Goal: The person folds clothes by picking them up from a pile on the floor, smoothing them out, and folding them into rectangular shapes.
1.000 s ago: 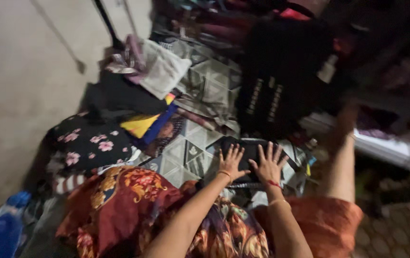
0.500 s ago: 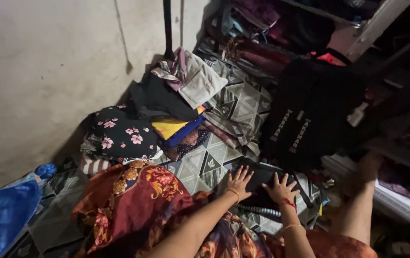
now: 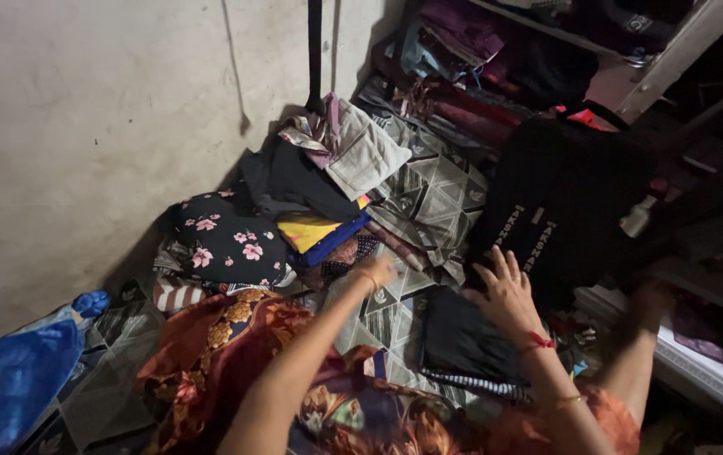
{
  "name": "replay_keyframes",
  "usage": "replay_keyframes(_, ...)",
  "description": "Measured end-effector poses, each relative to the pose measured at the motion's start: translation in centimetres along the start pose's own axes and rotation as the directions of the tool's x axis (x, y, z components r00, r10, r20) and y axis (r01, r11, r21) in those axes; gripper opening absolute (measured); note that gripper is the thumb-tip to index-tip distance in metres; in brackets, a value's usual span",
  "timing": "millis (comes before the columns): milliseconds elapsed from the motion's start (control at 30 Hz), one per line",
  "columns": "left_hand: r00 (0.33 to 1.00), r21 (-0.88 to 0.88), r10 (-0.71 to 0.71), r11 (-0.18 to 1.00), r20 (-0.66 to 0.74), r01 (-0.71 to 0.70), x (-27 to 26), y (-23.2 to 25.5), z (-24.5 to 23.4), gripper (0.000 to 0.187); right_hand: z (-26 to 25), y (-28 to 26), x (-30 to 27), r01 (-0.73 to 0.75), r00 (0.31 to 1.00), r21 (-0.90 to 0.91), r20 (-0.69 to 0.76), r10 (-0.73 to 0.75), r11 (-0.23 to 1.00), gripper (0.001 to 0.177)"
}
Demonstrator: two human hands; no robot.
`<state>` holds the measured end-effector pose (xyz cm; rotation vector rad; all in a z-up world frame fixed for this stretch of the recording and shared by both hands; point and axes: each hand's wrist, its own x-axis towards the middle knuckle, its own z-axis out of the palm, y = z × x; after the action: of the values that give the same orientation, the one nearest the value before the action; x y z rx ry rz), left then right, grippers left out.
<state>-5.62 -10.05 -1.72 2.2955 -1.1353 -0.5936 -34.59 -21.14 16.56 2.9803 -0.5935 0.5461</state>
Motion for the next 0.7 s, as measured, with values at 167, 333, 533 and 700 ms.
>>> replay_keyframes(167,0.894,0.046,0.056,0.998,-0.445,-0.039,6.3,-2.5,-11.4,0.025,1.8,-0.7,-0.4,-0.096,0.995,0.085,-0.019,0.098,0.992,0.061)
replay_keyframes(333,0.639,0.186,0.156,0.982,-0.753,-0.02,11.3,-7.4,-18.2,0.026,2.8,-1.7,-1.0,0.048,0.996,0.151,-0.078,-0.036,0.987,0.056)
replay_keyframes(533,0.755,0.42,0.203,0.902,-0.623,0.104,13.6,-10.0,-20.1,0.027,3.6,-1.6,-0.4,-0.058,0.997,0.129,0.052,0.052,0.99,0.052)
replay_keyframes(700,0.782,0.306,0.137,0.949,-0.608,0.072,14.7,-10.8,-22.4,0.031,3.5,-2.5,0.2,-0.018,0.997,0.204,0.072,0.003,0.979,0.05)
